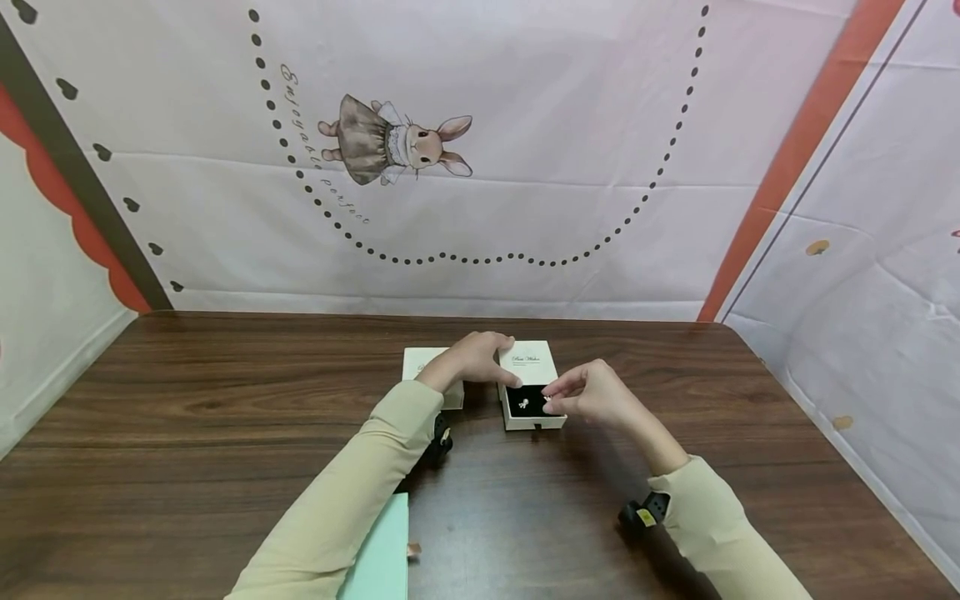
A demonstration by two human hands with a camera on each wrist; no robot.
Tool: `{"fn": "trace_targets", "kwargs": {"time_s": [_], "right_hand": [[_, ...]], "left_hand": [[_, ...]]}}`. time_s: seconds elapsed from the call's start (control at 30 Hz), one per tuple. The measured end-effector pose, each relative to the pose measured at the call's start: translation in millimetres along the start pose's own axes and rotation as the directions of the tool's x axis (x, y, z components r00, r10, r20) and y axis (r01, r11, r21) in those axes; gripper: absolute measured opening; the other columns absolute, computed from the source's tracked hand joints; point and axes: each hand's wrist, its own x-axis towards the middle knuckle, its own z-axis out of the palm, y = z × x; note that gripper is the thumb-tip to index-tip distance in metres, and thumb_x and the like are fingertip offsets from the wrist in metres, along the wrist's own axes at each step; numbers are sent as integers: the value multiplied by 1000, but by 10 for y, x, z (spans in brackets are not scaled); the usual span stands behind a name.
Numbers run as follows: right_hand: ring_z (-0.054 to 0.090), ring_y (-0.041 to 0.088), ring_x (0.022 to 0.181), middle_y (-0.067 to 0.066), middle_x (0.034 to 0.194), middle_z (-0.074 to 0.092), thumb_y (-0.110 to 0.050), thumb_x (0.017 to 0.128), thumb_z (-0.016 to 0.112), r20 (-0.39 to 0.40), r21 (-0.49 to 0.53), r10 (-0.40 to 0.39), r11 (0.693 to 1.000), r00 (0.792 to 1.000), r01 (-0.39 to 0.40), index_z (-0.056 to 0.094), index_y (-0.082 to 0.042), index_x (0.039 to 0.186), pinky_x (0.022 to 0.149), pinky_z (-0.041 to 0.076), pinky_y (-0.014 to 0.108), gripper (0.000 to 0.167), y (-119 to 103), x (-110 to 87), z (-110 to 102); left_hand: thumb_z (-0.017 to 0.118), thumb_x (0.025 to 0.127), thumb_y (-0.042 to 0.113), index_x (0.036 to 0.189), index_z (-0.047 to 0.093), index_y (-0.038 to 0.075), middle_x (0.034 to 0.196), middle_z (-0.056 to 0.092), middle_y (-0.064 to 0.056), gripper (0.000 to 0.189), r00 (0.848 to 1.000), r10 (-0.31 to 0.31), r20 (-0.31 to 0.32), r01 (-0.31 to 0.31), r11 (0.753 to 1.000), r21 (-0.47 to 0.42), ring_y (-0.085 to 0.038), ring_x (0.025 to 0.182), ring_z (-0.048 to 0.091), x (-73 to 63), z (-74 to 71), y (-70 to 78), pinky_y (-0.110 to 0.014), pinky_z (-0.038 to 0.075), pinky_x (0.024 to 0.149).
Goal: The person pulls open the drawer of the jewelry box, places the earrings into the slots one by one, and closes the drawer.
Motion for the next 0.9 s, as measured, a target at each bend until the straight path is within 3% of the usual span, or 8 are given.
{"fn": "trace_targets", "kwargs": {"time_s": [0.47, 0.9], "right_hand": [[39, 6, 43, 5, 73, 69, -16, 73, 76, -40, 87, 42, 995, 998, -38, 72, -2, 90, 38, 33, 21, 22, 95, 82, 25], [39, 5, 44, 3, 70, 68, -15, 72, 77, -54, 90, 68, 994, 996, -63, 73, -3, 87, 38, 33, 20, 20, 117, 138, 62]], "left_hand": [[75, 74, 34, 138, 40, 7, 141, 40, -5, 78, 1000, 14, -7, -14, 1000, 0, -22, 129, 35, 1, 6, -15, -34, 31, 104], [75, 74, 35, 137, 40, 7, 140, 41, -5, 77, 1000, 16, -11, -16, 1000, 17, -21, 129, 36, -9, -4, 0, -33, 31, 104]]}}
